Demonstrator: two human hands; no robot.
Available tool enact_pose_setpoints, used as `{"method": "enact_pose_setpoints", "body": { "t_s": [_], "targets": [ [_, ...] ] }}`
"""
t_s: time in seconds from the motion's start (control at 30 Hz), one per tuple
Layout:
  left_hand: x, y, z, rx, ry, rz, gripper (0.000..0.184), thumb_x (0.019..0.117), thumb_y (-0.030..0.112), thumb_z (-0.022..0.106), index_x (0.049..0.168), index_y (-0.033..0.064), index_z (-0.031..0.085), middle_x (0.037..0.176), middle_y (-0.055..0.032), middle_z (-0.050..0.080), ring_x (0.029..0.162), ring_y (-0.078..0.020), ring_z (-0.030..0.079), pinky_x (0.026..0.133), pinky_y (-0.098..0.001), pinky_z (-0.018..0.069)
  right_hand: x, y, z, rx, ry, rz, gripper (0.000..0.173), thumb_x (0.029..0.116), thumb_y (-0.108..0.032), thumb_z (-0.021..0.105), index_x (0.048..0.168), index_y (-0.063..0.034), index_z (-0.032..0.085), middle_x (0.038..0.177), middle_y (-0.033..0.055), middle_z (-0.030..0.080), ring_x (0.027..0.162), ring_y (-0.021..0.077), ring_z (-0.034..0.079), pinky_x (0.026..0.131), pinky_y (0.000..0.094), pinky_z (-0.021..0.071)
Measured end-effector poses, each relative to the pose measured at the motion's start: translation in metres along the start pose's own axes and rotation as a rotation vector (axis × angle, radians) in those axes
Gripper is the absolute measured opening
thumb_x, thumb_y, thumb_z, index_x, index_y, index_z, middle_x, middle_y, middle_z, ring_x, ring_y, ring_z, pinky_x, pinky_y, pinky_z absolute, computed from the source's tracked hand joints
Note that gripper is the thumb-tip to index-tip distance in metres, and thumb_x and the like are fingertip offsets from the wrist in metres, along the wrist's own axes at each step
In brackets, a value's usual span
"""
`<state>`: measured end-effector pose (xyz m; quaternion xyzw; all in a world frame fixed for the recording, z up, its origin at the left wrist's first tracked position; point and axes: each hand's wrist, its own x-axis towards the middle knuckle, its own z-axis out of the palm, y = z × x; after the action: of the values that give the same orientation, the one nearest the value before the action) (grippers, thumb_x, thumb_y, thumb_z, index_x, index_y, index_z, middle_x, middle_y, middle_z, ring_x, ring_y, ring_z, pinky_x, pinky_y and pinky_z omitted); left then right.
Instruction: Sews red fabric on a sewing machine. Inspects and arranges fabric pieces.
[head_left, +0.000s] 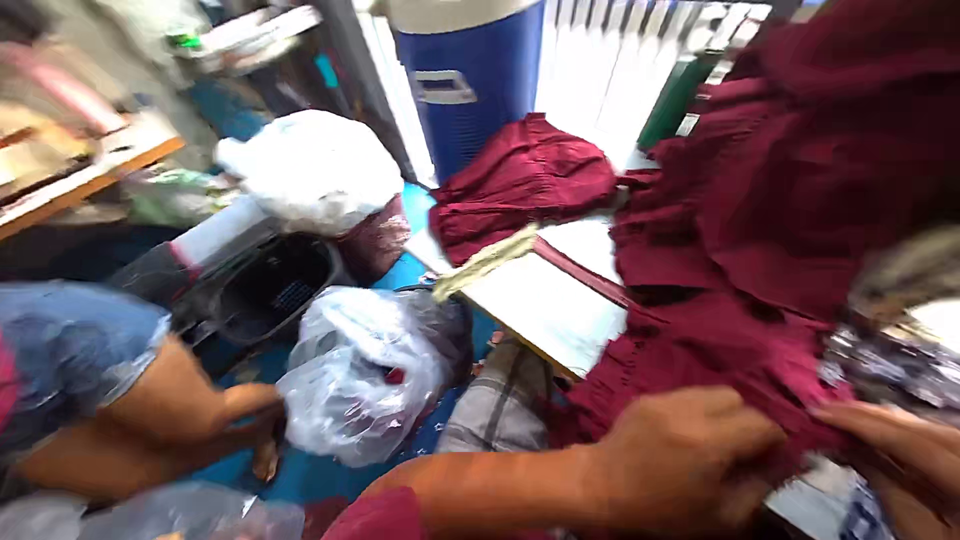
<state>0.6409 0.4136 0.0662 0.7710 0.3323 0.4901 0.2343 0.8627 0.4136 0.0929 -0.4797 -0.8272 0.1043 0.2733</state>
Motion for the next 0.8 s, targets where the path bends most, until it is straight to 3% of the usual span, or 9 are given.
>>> {"method": "enact_pose_setpoints", "body": {
  "t_s": [0.13,0.2,0.27,0.4,0.5,0.6,0.67,0.73,0.8],
  "targets": [
    [0.053,-0.005,0.001,0.112,-0.113,0.060,0.047,0.0743,0.042,0.089,0.099,0.0069,0.069,0.087,-0.0040,0.070,0.079,-0.0146,0.068,0.068,-0.0359,0.0584,0.011,0.002,-0.002,-0.012,0.186,0.088,0.025,0.1011,-0.021,0.055,0.107,-0.0117,0.077,0.106,0.0065,0.076,0.098,0.0133,0.072,0.086,0.0335,0.0593],
    [0.069,-0.008,0.006,0.231,-0.214,0.049,0.066,0.0682,0.042,0.092,0.118,0.0096,0.064,0.098,-0.0051,0.069,0.081,-0.0180,0.068,0.065,-0.0408,0.0588,0.014,0.003,-0.006,-0.004,0.252,0.182,0.022,0.0994,-0.017,0.056,0.104,-0.0119,0.077,0.100,0.0030,0.075,0.087,0.0099,0.071,0.077,0.0325,0.0606],
    [0.077,-0.018,0.017,0.366,-0.261,0.027,0.073,0.0718,0.029,0.088,0.136,0.0109,0.058,0.103,-0.0092,0.066,0.079,-0.0244,0.068,0.058,-0.0450,0.0561,0.016,0.004,-0.008,0.011,0.342,0.261,0.017,0.0984,-0.012,0.061,0.102,-0.0121,0.077,0.094,0.0019,0.073,0.071,0.0080,0.068,0.064,0.0296,0.0601],
    [0.090,-0.036,0.020,0.542,-0.265,0.151,0.025,0.0824,0.015,0.076,0.106,0.0081,0.072,0.092,-0.0127,0.062,0.081,-0.0318,0.064,0.059,-0.0468,0.0526,0.012,0.006,-0.002,0.099,0.465,0.279,0.013,0.0977,-0.011,0.065,0.102,-0.0135,0.078,0.093,-0.0016,0.074,0.067,0.0033,0.065,0.060,0.0232,0.0565],
    [0.087,-0.032,0.004,0.559,-0.316,0.332,0.012,0.0815,0.018,0.070,0.089,0.0083,0.071,0.100,-0.0133,0.064,0.095,-0.0331,0.062,0.071,-0.0470,0.0508,-0.017,0.004,0.017,0.201,0.472,0.255,0.016,0.1010,-0.015,0.062,0.102,-0.0124,0.078,0.098,-0.0021,0.074,0.075,0.0013,0.067,0.066,0.0209,0.0586],
    [0.060,-0.044,0.005,0.419,-0.530,0.458,0.016,0.0978,0.010,0.056,0.096,0.0028,0.070,0.136,-0.0168,0.064,0.135,-0.0331,0.056,0.112,-0.0499,0.0460,-0.049,0.006,0.049,0.270,0.464,0.213,0.021,0.1047,-0.011,0.056,0.103,-0.0080,0.077,0.110,0.0054,0.076,0.101,0.0084,0.073,0.086,0.0244,0.0613],
    [0.048,-0.057,0.013,0.344,-0.623,0.463,0.015,0.1005,0.007,0.050,0.097,0.0016,0.064,0.143,-0.0168,0.061,0.139,-0.0291,0.054,0.117,-0.0462,0.0421,-0.063,0.012,0.071,0.251,0.470,0.193,0.023,0.1054,-0.008,0.053,0.103,-0.0084,0.076,0.116,0.0075,0.076,0.109,0.0108,0.072,0.091,0.0244,0.0599],
    [0.041,-0.062,0.019,0.339,-0.627,0.414,0.013,0.0993,0.006,0.052,0.107,0.0035,0.062,0.145,-0.0154,0.060,0.138,-0.0270,0.055,0.117,-0.0471,0.0415,-0.069,0.016,0.084,0.218,0.505,0.186,0.024,0.1050,-0.005,0.052,0.103,-0.0084,0.075,0.118,0.0086,0.075,0.109,0.0115,0.072,0.089,0.0237,0.0602],
    [0.041,-0.057,0.023,0.386,-0.608,0.378,0.042,0.0956,0.008,0.054,0.137,0.0094,0.061,0.145,-0.0098,0.061,0.137,-0.0250,0.056,0.115,-0.0506,0.0413,-0.069,0.014,0.085,0.208,0.535,0.196,0.023,0.1043,-0.004,0.053,0.103,-0.0086,0.075,0.117,0.0084,0.075,0.110,0.0112,0.072,0.091,0.0230,0.0594]
  ]
}}
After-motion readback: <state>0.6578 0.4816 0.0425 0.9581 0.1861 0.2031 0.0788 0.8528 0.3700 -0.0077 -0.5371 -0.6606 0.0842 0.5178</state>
